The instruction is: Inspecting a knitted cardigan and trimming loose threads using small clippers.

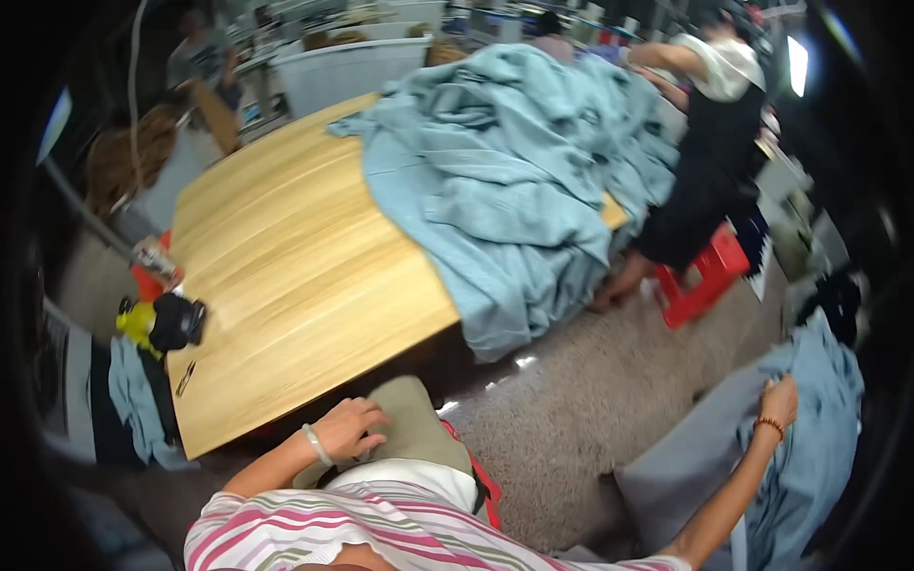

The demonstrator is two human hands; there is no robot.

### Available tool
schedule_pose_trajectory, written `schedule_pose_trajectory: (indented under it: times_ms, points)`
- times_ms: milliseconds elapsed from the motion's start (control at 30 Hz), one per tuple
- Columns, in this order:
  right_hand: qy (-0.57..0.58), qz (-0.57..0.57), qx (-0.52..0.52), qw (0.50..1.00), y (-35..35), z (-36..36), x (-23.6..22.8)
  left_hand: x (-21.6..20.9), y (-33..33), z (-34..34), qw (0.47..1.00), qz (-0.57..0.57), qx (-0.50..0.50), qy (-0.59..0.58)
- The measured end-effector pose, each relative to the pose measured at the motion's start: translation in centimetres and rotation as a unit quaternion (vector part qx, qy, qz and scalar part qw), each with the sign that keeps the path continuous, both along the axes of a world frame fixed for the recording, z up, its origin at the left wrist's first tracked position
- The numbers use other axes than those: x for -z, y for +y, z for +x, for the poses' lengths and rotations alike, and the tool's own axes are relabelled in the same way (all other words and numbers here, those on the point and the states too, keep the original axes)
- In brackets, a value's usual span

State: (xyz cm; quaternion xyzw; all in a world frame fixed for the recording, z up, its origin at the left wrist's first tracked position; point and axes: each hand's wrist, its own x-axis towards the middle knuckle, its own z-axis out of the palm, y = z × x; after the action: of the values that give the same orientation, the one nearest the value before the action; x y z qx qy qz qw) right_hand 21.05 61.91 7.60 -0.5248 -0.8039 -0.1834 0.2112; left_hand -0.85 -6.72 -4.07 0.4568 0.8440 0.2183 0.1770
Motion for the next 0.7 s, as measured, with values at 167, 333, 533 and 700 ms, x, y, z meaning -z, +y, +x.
schedule_pose_trajectory:
  times_ms: [167, 333, 533, 700]
  points:
    - [0.136, -0.280, -0.403, 0.861, -9.0, -22.4, 1.2, 1.2, -2.6, -2.1, 0.962, 0.139, -0.184, 0.149]
    - [0.278, -0.356, -0.465, 0.762, -15.5, -46.0, 5.2, 2.3, -7.7, -2.4, 0.899, 0.065, -0.384, 0.201]
    - [0.413, -0.188, -0.333, 0.826, -14.5, -63.9, 2.8, 2.7, -8.0, -2.6, 0.901, 0.035, -0.377, 0.213]
    - [0.438, -0.236, -0.236, 0.835, -11.5, -69.3, 2.7, 2.2, -7.9, -3.0, 0.899, 0.042, -0.386, 0.201]
